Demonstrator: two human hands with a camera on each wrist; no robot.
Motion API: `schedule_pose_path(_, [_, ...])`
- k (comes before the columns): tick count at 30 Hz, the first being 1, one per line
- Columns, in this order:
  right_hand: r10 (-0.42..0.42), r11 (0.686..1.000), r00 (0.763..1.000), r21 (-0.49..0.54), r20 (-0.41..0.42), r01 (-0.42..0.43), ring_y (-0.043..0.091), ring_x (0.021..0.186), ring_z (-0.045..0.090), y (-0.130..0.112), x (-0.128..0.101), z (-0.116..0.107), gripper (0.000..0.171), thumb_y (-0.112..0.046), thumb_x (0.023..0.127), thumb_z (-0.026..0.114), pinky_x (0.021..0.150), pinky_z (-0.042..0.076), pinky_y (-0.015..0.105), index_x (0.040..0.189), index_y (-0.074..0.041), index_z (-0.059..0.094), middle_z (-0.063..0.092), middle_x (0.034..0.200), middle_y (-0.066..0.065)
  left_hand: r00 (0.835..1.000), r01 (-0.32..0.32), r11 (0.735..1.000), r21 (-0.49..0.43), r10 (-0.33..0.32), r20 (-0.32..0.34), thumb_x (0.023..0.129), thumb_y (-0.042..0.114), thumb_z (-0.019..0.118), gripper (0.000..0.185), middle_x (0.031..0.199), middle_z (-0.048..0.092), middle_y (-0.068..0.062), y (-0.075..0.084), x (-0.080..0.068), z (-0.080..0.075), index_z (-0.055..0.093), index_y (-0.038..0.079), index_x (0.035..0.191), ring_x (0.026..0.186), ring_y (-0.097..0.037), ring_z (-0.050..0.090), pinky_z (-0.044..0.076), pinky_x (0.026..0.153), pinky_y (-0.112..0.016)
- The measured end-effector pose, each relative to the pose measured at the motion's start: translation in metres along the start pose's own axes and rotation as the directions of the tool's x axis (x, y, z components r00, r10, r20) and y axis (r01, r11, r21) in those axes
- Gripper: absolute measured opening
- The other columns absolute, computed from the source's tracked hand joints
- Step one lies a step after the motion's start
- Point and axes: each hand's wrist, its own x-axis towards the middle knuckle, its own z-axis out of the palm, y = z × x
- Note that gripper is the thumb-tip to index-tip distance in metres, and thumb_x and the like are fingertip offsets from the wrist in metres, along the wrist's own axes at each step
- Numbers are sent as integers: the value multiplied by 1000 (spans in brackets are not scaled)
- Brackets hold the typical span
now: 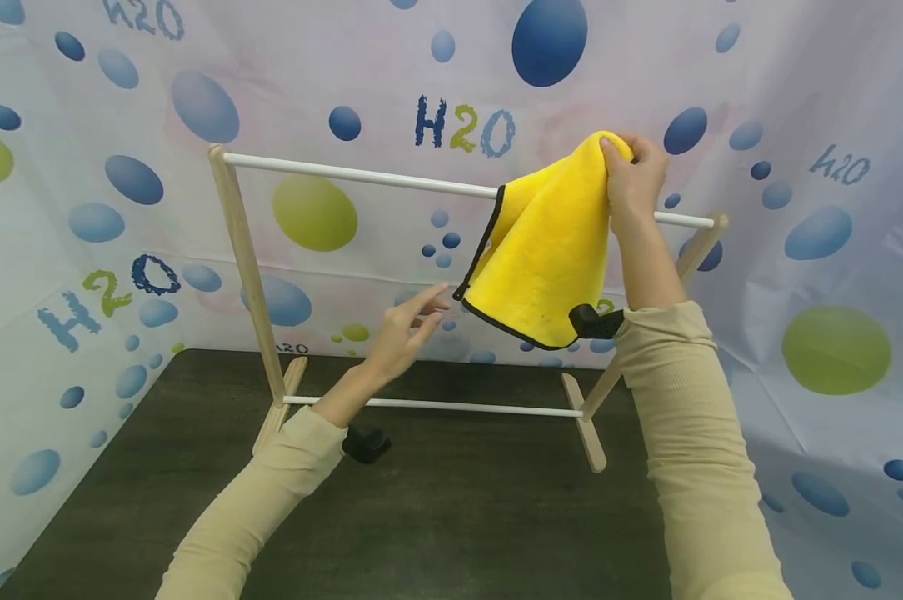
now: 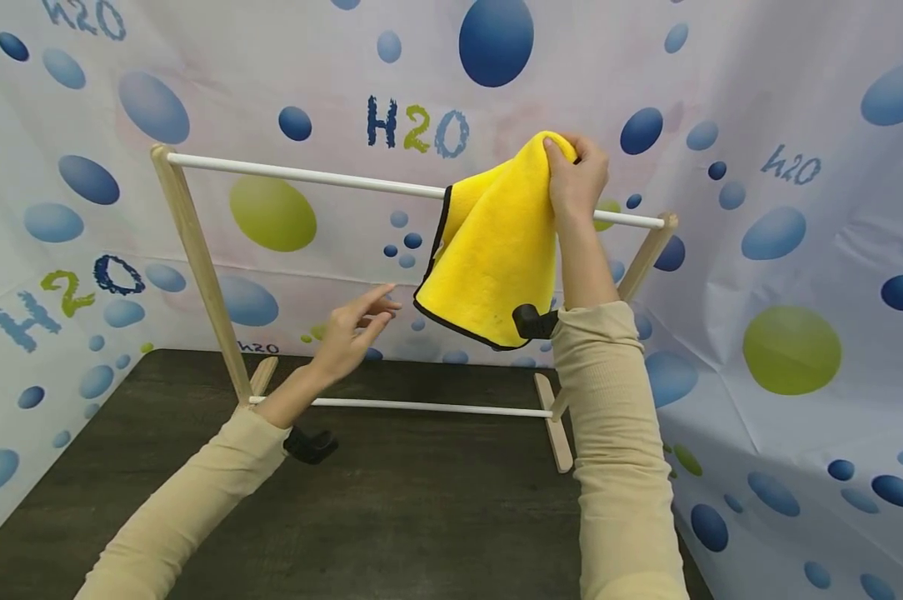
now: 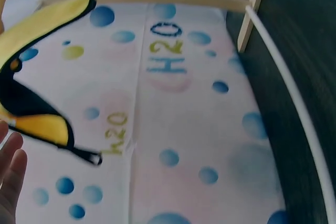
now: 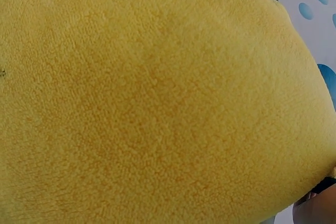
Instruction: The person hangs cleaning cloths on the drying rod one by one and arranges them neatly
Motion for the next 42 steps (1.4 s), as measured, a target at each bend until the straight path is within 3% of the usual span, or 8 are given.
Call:
schedule_pose_path(5, [8,1000,1000,0,-2,-8,8,80,53,1,-1,0,24,-18,86,63,86,46,22,107,-7,64,55,94,-1,1000,18,999,-49,-17,21,86,-4,57,41,93,67,-17,3,-3,19,49,-3,126,83,-27,66,56,67,-32])
schedule_pose_path(13, [3,1000,1000,-25,1,-3,9,82,52,3,-3,-1,26,-20,86,62,87,46,22,109,-7,64,55,95,-1,998,69,996,-60,-69,1,86,-1,58,43,91,66,-21,7,1,35,48,-5,128,80,-28,66,55,70,-28])
schedule_pose_path(21, [-12,1000,1000,-9,1,12,9,79,51,6,-2,-8,25,-19,86,63,86,46,23,108,-7,64,54,93,-1,984,168,981,-95,-173,-49,86,-6,56,43,110,59,-28,18,6,44,46,-11,127,91,-34,64,55,73,-35])
schedule_pose_path(25, [-11,1000,1000,-21,-2,11,9,78,52,6,0,-9,26,-20,86,63,86,46,23,109,-7,64,54,94,-1,980,147,983,-109,-160,-116,80,-13,59,45,106,59,-33,25,10,44,46,-16,124,90,-40,62,54,73,-44])
schedule_pose_path(28, [-10,1000,1000,-24,0,10,8,79,52,6,1,-11,27,-20,86,62,87,46,23,110,-7,64,55,95,-1,973,124,988,-94,-140,-182,75,-12,65,51,105,59,-32,26,13,44,47,-15,123,90,-40,62,54,74,-43])
schedule_pose_path(36, [-12,1000,1000,-9,17,12,8,77,53,4,3,-17,27,-20,86,63,79,47,17,109,-6,64,55,95,-1,923,34,997,-73,-60,-381,71,-1,74,55,94,62,-27,25,27,45,51,-10,120,80,-34,66,55,72,-30])
schedule_pose_path(40, [-8,1000,1000,-12,21,8,8,79,52,3,2,-18,27,-20,87,62,83,46,18,110,-7,63,54,96,-1,899,-11,999,-49,-12,-438,72,-4,73,50,79,64,-25,28,37,42,52,-11,116,68,-32,66,56,65,-31])
schedule_pose_path(42, [-11,1000,1000,-14,19,11,8,80,52,3,2,-19,27,-21,87,62,85,45,20,110,-7,63,54,97,-1,896,-16,998,-57,-11,-444,73,-6,72,48,75,63,-24,31,42,39,52,-11,116,63,-31,64,56,62,-32])
